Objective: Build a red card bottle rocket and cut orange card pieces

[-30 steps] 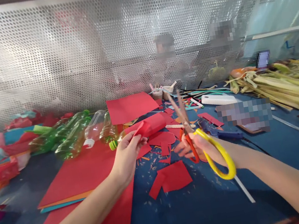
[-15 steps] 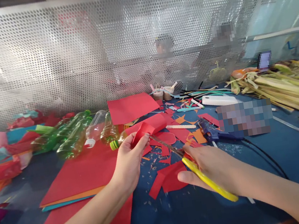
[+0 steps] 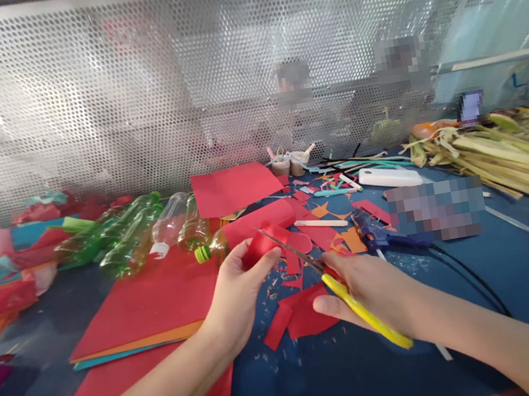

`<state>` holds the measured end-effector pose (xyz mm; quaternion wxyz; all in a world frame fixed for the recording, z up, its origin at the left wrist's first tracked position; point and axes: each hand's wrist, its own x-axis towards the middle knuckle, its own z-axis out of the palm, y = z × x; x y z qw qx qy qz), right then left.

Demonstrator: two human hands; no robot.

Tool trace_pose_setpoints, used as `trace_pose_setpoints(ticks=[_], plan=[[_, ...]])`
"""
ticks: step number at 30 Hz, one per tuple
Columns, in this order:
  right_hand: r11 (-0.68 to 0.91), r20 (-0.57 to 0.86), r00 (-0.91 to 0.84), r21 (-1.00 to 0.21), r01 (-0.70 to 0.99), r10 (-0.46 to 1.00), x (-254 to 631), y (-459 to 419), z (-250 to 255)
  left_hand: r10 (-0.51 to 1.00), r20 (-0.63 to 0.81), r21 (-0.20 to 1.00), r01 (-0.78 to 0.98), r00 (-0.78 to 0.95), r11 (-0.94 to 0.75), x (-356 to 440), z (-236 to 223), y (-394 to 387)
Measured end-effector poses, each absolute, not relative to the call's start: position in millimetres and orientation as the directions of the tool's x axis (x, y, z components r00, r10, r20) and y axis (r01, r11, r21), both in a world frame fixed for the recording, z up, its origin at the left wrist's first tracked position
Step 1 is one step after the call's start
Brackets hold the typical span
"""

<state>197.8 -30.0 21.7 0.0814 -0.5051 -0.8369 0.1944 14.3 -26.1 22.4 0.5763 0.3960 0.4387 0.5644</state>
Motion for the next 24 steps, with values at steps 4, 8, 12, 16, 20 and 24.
trace_pose_setpoints(ticks=[4, 8, 12, 16, 20, 24], plan=[[0.411, -0.076, -0.468, -0.372, 0.832, 0.88, 198, -27, 23, 0.996, -0.092, 0.942, -0.323, 0.007, 0.089, 14, 24, -25], [0.413, -0.071, -0.464, -0.351, 0.84, 0.883, 200, -24, 24, 0.996, -0.08, 0.95, -0.3, 0.035, 0.087, 7, 20, -20], [0.438, -0.062, -0.498, -0.394, 0.808, 0.865, 203, -23, 24, 0.983, -0.144, 0.947, -0.272, 0.11, 0.169, 1, 18, -16], [0.451, -0.05, -0.503, -0.373, 0.811, 0.863, 205, -21, 23, 0.976, -0.18, 0.951, -0.232, 0.122, 0.205, 1, 21, -14], [0.46, -0.032, -0.514, -0.4, 0.792, 0.857, 206, -19, 20, 0.975, -0.199, 0.954, -0.208, 0.098, 0.216, 1, 22, -13], [0.456, -0.02, -0.503, -0.391, 0.799, 0.864, 206, -18, 19, 0.974, -0.2, 0.956, -0.198, 0.107, 0.218, 0, 22, -12]])
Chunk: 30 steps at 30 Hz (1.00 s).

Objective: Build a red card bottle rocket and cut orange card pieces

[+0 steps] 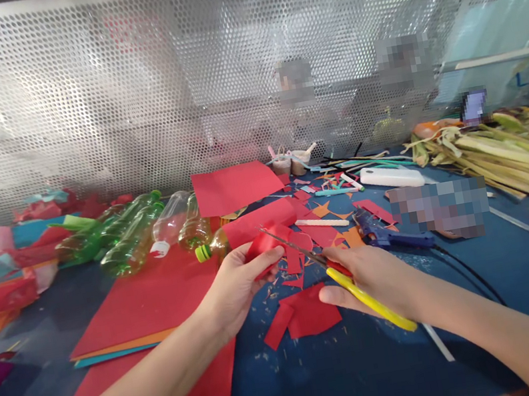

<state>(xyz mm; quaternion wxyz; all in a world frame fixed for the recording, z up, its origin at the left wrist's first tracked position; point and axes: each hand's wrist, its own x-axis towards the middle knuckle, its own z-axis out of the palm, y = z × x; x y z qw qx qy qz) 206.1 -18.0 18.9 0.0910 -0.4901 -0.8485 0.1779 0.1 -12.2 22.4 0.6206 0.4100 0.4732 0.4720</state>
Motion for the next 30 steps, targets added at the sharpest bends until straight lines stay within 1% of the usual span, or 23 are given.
trace_pose_setpoints(ticks=[3, 7, 16, 21, 23, 26, 28, 30], plan=[[0.442, -0.023, -0.488, -0.386, 0.81, 0.873, 205.5, -18.4, 20.4, 0.975, -0.195, 0.956, -0.201, 0.108, 0.214, -0.5, 23.4, -12.1], [0.443, -0.017, -0.493, -0.414, 0.795, 0.87, 206.0, -19.4, 21.1, 0.973, -0.203, 0.95, -0.22, 0.111, 0.223, -1.3, 25.8, -12.3], [0.456, 0.063, -0.48, -0.441, 0.773, 0.875, 207.4, -17.2, 15.9, 0.974, -0.201, 0.941, -0.255, 0.104, 0.221, -2.0, 27.9, -12.2], [0.455, 0.106, -0.466, -0.481, 0.749, 0.878, 209.3, -15.1, 12.1, 0.976, -0.213, 0.901, -0.376, 0.05, 0.216, -0.6, 31.0, -12.8], [0.44, 0.099, -0.451, -0.477, 0.76, 0.887, 208.7, -15.0, 13.3, 0.976, -0.211, 0.891, -0.402, 0.048, 0.212, -1.5, 30.2, -12.2], [0.434, 0.096, -0.44, -0.444, 0.784, 0.893, 207.2, -14.9, 15.5, 0.982, -0.181, 0.909, -0.373, 0.053, 0.188, -4.7, 26.4, -9.8], [0.442, 0.083, -0.453, -0.427, 0.789, 0.888, 206.7, -15.1, 15.7, 0.985, -0.169, 0.916, -0.362, 0.037, 0.171, -6.7, 24.3, -8.3], [0.457, 0.064, -0.48, -0.436, 0.775, 0.875, 206.8, -15.5, 14.8, 0.985, -0.168, 0.916, -0.363, 0.038, 0.17, -7.4, 23.9, -8.0]])
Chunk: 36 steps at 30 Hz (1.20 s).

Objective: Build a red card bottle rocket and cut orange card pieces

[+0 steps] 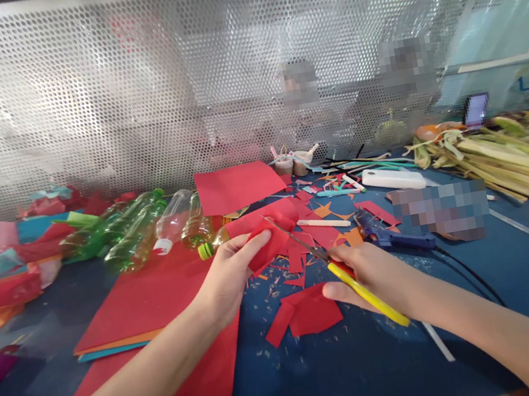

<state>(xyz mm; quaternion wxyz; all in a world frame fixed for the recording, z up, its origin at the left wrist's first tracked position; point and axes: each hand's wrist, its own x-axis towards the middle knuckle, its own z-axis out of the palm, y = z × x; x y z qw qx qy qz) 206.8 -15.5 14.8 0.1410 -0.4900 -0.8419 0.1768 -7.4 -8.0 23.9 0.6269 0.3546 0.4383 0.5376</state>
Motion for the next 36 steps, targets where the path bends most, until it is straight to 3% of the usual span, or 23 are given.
trace_pose_setpoints(ticks=[8, 15, 23, 29, 32, 34, 36], plan=[[0.495, 0.05, -0.554, -0.521, 0.695, 0.831, 207, -18, 14, 0.973, -0.155, 0.955, -0.226, 0.171, 0.192, -5, 31, -14], [0.517, 0.05, -0.583, -0.527, 0.675, 0.811, 207, -19, 16, 0.985, -0.094, 0.99, -0.09, 0.146, 0.108, -4, 35, -14], [0.478, 0.079, -0.513, -0.506, 0.718, 0.855, 206, -13, 7, 0.973, -0.151, 0.97, -0.164, 0.173, 0.18, -5, 32, -12], [0.429, 0.112, -0.469, -0.624, 0.653, 0.876, 202, -14, 10, 0.962, -0.198, 0.959, -0.166, 0.19, 0.23, -6, 27, -8], [0.305, 0.073, -0.347, -0.666, 0.681, 0.935, 205, -7, 14, 0.955, -0.219, 0.966, -0.092, 0.198, 0.24, -6, 23, -6], [0.235, 0.052, -0.258, -0.614, 0.754, 0.965, 211, 3, 13, 0.963, -0.196, 0.98, -0.008, 0.187, 0.201, -4, 20, -6], [0.233, 0.075, -0.225, -0.474, 0.849, 0.971, 219, 16, 10, 0.967, -0.163, 0.986, 0.077, 0.194, 0.151, -1, 17, -7]])
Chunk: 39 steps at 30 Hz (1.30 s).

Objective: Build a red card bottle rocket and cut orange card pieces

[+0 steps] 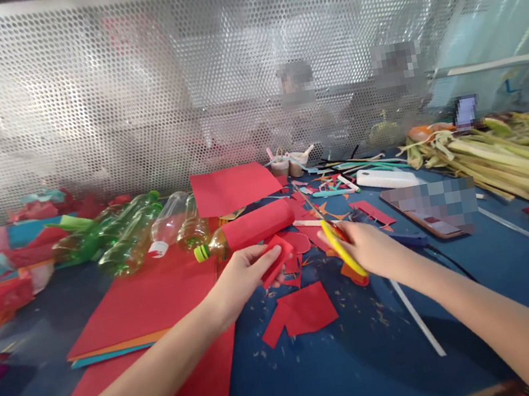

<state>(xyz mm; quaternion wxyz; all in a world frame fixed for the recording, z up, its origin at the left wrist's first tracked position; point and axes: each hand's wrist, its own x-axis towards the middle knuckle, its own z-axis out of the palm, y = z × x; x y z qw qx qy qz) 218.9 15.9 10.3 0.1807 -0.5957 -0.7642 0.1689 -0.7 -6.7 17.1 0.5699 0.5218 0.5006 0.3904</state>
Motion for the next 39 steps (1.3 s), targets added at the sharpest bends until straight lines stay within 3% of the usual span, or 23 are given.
trace_pose_setpoints(ticks=[3, 10, 16, 18, 21, 23, 30, 39], plan=[[0.206, 0.049, -0.201, -0.323, 0.924, 0.978, 228, 31, 5, 0.963, -0.143, 0.983, 0.146, 0.231, 0.111, 4, 13, -9], [0.178, 0.125, -0.151, -0.243, 0.953, 0.98, 222, 37, 5, 0.97, -0.138, 0.982, 0.154, 0.199, 0.108, 5, 8, -11], [0.276, 0.221, -0.23, -0.202, 0.94, 0.948, 215, 35, 4, 0.973, -0.109, 0.988, 0.13, 0.204, 0.083, 7, 6, -8], [0.354, 0.271, -0.279, -0.287, 0.89, 0.921, 214, 27, 6, 0.973, -0.105, 0.99, 0.11, 0.208, 0.083, 7, 3, -8], [0.47, 0.238, -0.424, -0.637, 0.61, 0.874, 212, 11, 8, 0.966, -0.122, 0.991, 0.074, 0.228, 0.107, 6, -1, -9], [0.45, 0.182, -0.535, -0.784, 0.427, 0.825, 210, 2, 7, 0.958, -0.148, 0.989, 0.048, 0.244, 0.141, 5, -2, -9], [0.543, 0.338, -0.558, -0.801, 0.253, 0.758, 201, -2, -3, 0.947, -0.176, 0.983, -0.003, 0.27, 0.183, 8, -3, -13], [0.406, 0.307, -0.51, -0.909, 0.092, 0.803, 201, 2, -7, 0.948, -0.131, 0.974, -0.142, 0.291, 0.178, 10, -1, -16]])
